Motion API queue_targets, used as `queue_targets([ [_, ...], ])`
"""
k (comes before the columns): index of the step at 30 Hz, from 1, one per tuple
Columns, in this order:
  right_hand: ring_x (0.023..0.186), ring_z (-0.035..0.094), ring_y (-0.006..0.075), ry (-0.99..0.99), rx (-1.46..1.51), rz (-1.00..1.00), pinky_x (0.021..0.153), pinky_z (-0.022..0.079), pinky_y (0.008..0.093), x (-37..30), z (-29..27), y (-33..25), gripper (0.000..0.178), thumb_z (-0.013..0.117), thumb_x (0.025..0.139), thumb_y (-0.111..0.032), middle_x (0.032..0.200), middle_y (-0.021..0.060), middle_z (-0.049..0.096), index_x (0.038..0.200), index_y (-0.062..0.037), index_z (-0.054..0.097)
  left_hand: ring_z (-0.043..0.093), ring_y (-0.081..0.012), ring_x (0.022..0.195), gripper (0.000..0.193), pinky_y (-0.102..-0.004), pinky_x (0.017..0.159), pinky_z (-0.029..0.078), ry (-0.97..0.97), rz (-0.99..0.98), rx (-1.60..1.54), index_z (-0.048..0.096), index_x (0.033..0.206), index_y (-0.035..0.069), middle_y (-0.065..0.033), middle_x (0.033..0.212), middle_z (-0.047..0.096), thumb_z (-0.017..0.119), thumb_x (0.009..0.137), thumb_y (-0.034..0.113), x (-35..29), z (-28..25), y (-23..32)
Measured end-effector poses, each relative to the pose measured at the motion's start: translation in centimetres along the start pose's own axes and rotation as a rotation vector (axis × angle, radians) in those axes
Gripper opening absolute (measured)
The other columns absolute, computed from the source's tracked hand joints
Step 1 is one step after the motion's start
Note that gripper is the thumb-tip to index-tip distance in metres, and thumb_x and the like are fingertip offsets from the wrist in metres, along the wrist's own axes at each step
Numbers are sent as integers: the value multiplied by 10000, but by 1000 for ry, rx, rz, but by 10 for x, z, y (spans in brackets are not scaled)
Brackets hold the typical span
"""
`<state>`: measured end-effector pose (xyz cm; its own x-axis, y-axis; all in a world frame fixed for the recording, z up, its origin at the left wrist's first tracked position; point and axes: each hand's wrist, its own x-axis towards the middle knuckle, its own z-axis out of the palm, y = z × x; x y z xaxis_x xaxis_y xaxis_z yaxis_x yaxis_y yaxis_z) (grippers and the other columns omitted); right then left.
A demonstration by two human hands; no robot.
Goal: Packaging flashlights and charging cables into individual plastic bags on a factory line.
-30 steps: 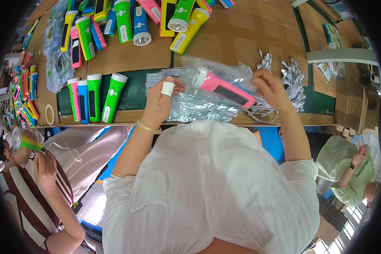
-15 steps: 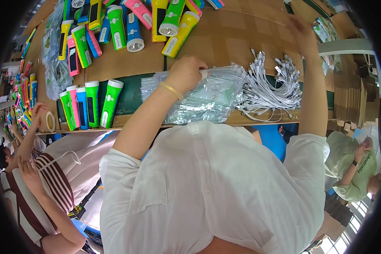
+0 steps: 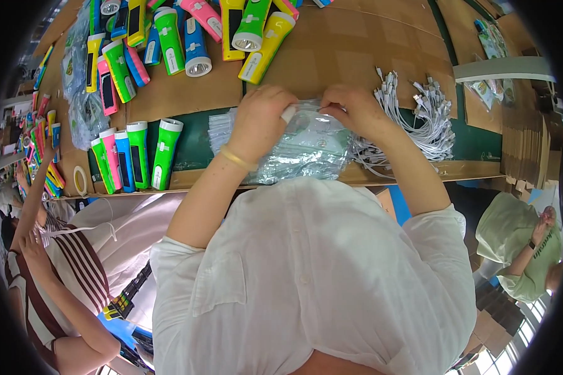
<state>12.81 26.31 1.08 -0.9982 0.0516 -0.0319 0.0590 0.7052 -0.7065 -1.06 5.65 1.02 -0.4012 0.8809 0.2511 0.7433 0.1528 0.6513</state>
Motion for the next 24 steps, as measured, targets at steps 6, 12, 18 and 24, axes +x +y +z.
queue_targets([
  [6,898,654,311,140,-8,-226,778,526,396,11,18,-16,201,733,834,-39,964,93,678,1025,-67,675,695,-292,864,197,-372,776,542,26,-205,-84,694,1045,33,-141,959,708,697,849,23,-34,-25,-11],
  [12,897,638,297,119,37,-382,761,508,403,29,33,-26,298,724,832,-16,969,57,658,1110,-121,690,679,-156,861,186,-295,767,528,73,-369,-312,700,1049,1,-94,931,723,733,876,61,-44,-35,-3],
  [18,875,632,289,83,42,-386,723,505,388,31,35,-27,204,721,845,-31,935,62,640,1033,-105,694,677,-181,848,180,-314,775,527,168,-341,-433,711,1041,17,-91,927,712,720,861,27,-50,-33,-2],
  [24,861,623,261,-178,-64,-139,716,499,363,24,-4,-6,111,752,848,-121,905,73,630,933,-62,711,650,-314,873,269,-382,755,535,93,7,-78,690,996,58,-110,915,665,672,750,-49,-56,-30,-12],
])
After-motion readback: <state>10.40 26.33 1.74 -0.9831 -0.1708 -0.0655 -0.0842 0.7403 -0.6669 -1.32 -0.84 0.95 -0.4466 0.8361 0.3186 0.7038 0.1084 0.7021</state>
